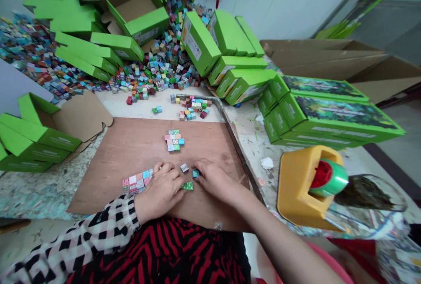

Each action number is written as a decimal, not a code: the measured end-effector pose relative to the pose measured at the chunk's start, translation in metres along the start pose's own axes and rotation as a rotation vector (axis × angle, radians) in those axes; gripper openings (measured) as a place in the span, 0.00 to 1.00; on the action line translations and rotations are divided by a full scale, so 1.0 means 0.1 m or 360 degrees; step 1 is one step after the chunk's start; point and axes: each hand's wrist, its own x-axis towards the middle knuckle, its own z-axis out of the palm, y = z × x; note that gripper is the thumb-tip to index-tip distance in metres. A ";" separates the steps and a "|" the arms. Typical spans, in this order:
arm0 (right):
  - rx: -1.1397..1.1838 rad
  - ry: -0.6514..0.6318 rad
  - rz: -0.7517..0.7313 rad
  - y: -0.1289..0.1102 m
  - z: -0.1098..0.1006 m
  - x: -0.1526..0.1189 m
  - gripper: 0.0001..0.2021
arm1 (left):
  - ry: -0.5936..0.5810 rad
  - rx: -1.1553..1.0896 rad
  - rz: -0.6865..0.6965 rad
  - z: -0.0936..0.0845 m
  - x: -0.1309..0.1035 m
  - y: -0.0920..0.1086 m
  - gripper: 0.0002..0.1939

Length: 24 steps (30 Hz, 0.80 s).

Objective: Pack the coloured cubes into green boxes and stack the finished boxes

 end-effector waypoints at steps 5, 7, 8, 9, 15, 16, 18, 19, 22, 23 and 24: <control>0.0013 0.0057 0.0077 -0.07 0.01 0.04 0.11 | 0.0000 -0.0007 0.0000 -0.03 0.00 0.00 0.05; 0.0043 0.0032 0.0048 -0.09 0.00 0.05 0.11 | -0.0020 -0.0018 0.0022 -0.04 -0.01 0.00 0.05; 0.0053 0.0021 0.0035 -0.11 0.00 0.06 0.12 | -0.0028 -0.0019 0.0031 -0.05 -0.01 0.00 0.05; 0.0059 0.0016 0.0027 -0.12 0.00 0.06 0.13 | -0.0032 -0.0018 0.0039 -0.05 -0.02 0.01 0.05; 0.0036 0.0002 -0.0062 -0.13 0.06 0.10 0.19 | -0.0077 -0.0036 0.0070 -0.05 -0.05 0.02 0.06; 0.0034 -0.0012 -0.0075 -0.14 0.07 0.12 0.20 | -0.0083 -0.0038 0.0073 -0.04 -0.05 0.02 0.06; 0.0016 -0.0054 -0.0082 -0.14 0.08 0.14 0.21 | -0.0085 -0.0039 0.0086 -0.03 -0.05 0.02 0.06; -0.0006 -0.0077 -0.0080 -0.14 0.08 0.15 0.20 | -0.0085 -0.0035 0.0094 -0.03 -0.05 0.01 0.06; -0.0122 -0.0101 -0.0044 -0.11 0.03 0.16 0.17 | -0.0080 0.0006 0.0128 -0.02 -0.04 0.00 0.08; -0.0159 -0.0094 -0.0025 -0.09 0.02 0.15 0.16 | -0.0079 0.0029 0.0135 -0.02 -0.04 0.00 0.09; -0.0186 -0.0090 -0.0015 -0.07 0.00 0.14 0.15 | -0.0073 0.0052 0.0131 -0.02 -0.03 -0.01 0.10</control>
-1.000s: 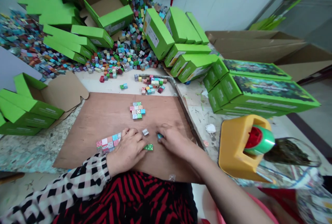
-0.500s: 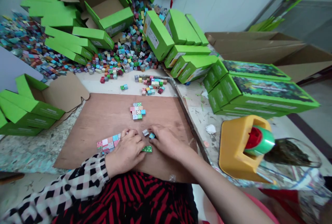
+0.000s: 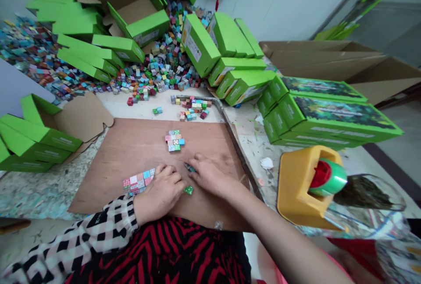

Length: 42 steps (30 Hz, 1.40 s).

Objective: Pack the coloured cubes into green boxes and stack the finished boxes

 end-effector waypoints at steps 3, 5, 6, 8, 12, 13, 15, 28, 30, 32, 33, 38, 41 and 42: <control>0.0029 -0.0013 -0.0021 0.04 -0.02 -0.04 0.16 | 0.0026 0.0006 -0.0072 -0.02 0.01 -0.02 0.13; 0.0108 -0.0039 -0.0066 0.02 -0.03 -0.07 0.17 | 0.0038 -0.0051 -0.0149 -0.04 0.01 -0.03 0.16; 0.0150 -0.0054 -0.0085 0.00 -0.03 -0.08 0.17 | 0.0051 -0.0080 -0.0186 -0.06 0.01 -0.03 0.17; 0.0233 -0.0094 -0.0124 -0.05 -0.03 -0.11 0.17 | 0.0106 -0.0102 -0.0262 -0.10 -0.01 -0.06 0.17; 0.0301 -0.0218 -0.0130 -0.09 -0.05 -0.18 0.22 | 0.0276 -0.0040 -0.0439 -0.19 -0.15 -0.21 0.19; 0.0283 -0.0248 -0.0108 -0.09 -0.06 -0.20 0.25 | 0.0312 -0.0042 -0.0487 -0.21 -0.21 -0.27 0.20; 0.0234 -0.0276 -0.0083 -0.09 -0.08 -0.23 0.30 | 0.0351 -0.0085 -0.0573 -0.24 -0.34 -0.37 0.21; 0.0237 -0.0061 -0.0054 -0.27 0.14 0.17 0.10 | -0.0102 -0.0054 -0.0815 -0.21 -0.98 -0.50 0.45; 0.0221 -0.0097 -0.0045 -0.30 0.15 0.26 0.11 | -0.0139 -0.0134 -0.0835 -0.20 -0.98 -0.50 0.44; 0.0237 -0.0121 -0.0110 -0.34 0.13 0.32 0.14 | -0.0183 -0.0304 -0.0872 -0.19 -0.96 -0.50 0.43; 0.0253 -0.0125 -0.0146 -0.35 0.11 0.33 0.16 | -0.0199 -0.0393 -0.0901 -0.19 -0.96 -0.50 0.42; 0.0242 -0.0176 -0.0213 -0.44 0.03 0.33 0.11 | -0.0120 -0.0597 -0.0920 -0.12 -0.94 -0.51 0.38; 0.0199 -0.0200 -0.0242 -0.47 0.02 0.35 0.09 | -0.0085 -0.0640 -0.0833 -0.09 -0.94 -0.56 0.38; 0.0187 -0.0205 -0.0245 -0.47 0.03 0.36 0.08 | -0.0090 -0.0650 -0.0813 -0.09 -0.93 -0.57 0.38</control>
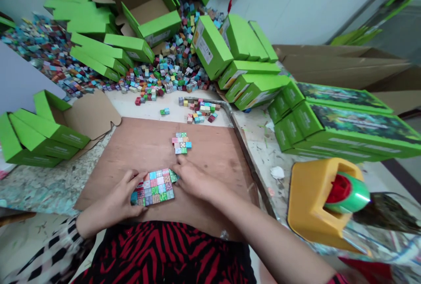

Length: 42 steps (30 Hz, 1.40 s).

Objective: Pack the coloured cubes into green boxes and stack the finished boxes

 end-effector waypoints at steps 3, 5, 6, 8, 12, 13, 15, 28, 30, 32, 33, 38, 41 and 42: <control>0.0000 0.0014 -0.0016 0.05 0.02 0.01 0.11 | -0.0045 0.0006 0.0005 -0.01 0.02 -0.03 0.39; 0.0035 0.0031 -0.0024 0.10 0.02 -0.02 0.17 | -0.0066 0.0025 -0.0010 -0.01 0.02 -0.06 0.43; 0.0059 0.0037 -0.0028 0.11 0.01 -0.04 0.21 | -0.0071 0.0030 -0.0015 0.00 0.01 -0.08 0.46; 0.0108 0.0043 -0.0027 0.13 -0.03 -0.11 0.28 | -0.0068 0.0017 -0.0007 0.00 -0.01 -0.15 0.53; 0.0135 0.0050 -0.0010 0.12 -0.06 -0.18 0.31 | -0.0020 -0.0023 0.0022 -0.05 -0.08 -0.28 0.53; 0.0123 0.0063 -0.0014 0.12 -0.05 -0.18 0.29 | -0.0002 -0.0023 0.0012 -0.07 -0.09 -0.29 0.52; 0.0086 0.0094 -0.0029 0.12 0.01 -0.14 0.26 | 0.0018 -0.0005 -0.0023 -0.12 -0.10 -0.25 0.49; -0.0067 0.0233 0.0047 0.07 0.22 -0.01 0.03 | 0.0104 0.0278 0.0003 0.02 -0.02 0.07 0.35; -0.0072 0.0241 0.0080 0.08 0.21 -0.03 0.04 | 0.0110 0.0268 0.0001 0.02 -0.03 0.07 0.35; -0.0090 0.0235 0.0128 0.12 0.16 -0.07 0.06 | 0.0112 0.0257 0.0003 0.00 -0.03 0.08 0.35; -0.0109 0.0230 0.0168 0.16 0.12 -0.09 0.07 | 0.0113 0.0252 0.0003 -0.01 -0.04 0.08 0.35; -0.0286 0.0202 0.0459 0.50 -0.17 -0.22 0.14 | 0.0118 0.0237 0.0016 -0.01 0.01 0.10 0.34; -0.0433 0.0199 0.0574 0.69 -0.33 -0.28 0.18 | 0.0096 0.0203 0.0056 0.02 0.05 0.11 0.39; -0.0512 0.0200 0.0622 0.72 -0.37 -0.29 0.20 | 0.0078 0.0186 0.0078 0.02 0.06 0.12 0.42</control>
